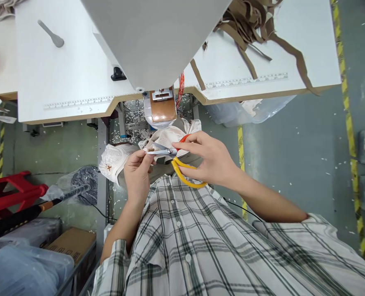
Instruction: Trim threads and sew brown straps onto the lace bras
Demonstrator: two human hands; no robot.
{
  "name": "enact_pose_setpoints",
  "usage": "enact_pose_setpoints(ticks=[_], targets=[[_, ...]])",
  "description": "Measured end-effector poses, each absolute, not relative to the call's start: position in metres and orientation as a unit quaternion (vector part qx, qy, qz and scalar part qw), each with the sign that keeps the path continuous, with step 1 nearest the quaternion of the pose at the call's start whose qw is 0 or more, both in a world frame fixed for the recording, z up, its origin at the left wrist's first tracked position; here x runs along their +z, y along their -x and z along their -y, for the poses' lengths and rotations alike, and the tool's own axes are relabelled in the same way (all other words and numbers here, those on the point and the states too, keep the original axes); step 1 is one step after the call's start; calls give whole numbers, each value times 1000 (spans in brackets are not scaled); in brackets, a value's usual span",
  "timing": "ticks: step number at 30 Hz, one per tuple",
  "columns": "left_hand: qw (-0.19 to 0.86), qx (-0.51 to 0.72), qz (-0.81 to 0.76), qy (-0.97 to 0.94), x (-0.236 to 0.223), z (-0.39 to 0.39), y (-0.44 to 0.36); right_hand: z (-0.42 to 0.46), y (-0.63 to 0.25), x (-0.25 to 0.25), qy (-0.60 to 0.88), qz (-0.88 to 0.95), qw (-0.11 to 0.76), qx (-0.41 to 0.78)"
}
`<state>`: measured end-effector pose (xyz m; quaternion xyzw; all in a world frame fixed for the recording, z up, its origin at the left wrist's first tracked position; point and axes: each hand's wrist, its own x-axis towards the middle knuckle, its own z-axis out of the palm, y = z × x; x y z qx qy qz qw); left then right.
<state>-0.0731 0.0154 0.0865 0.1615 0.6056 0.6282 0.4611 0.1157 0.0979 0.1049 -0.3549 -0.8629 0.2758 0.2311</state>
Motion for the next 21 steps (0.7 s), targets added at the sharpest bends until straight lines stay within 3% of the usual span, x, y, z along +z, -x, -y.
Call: enact_pose_setpoints(ticks=[21], targets=[[474,629,-592,-170,81,-15,75,-98,-108,100,389,831,233,322]])
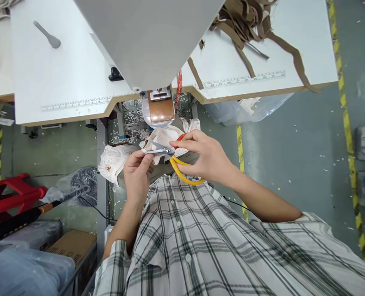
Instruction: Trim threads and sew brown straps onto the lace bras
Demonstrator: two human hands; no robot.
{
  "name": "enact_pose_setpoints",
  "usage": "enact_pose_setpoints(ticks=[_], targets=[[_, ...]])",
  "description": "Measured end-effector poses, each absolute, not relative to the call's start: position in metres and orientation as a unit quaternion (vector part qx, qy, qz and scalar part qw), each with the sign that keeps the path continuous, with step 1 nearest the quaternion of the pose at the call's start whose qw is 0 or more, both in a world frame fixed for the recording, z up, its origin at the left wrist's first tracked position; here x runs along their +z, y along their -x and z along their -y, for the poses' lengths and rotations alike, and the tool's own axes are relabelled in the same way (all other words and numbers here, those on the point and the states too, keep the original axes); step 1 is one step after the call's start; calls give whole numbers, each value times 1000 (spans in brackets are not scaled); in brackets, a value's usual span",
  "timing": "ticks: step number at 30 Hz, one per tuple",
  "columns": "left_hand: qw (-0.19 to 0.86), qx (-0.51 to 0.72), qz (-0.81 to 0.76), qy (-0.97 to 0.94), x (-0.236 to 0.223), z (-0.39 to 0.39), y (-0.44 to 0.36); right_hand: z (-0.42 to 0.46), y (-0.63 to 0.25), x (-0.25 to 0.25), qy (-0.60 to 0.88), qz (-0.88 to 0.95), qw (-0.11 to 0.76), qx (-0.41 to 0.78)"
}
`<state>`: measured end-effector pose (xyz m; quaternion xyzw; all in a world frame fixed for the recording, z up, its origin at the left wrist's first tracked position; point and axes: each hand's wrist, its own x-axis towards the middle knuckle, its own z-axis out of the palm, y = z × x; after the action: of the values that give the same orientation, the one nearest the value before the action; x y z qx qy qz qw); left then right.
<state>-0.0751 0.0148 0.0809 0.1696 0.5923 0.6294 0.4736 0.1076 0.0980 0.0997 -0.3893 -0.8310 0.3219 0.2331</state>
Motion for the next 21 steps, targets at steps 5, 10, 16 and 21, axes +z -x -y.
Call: enact_pose_setpoints(ticks=[5,10,16,21], targets=[[472,643,-579,-171,78,-15,77,-98,-105,97,394,829,229,326],[487,636,-581,-143,80,-16,81,-101,-112,96,409,803,257,350],[509,633,-573,-109,84,-15,83,-104,-140,101,426,804,233,343],[522,596,-595,-137,81,-17,94,-125,-163,98,457,807,221,302]])
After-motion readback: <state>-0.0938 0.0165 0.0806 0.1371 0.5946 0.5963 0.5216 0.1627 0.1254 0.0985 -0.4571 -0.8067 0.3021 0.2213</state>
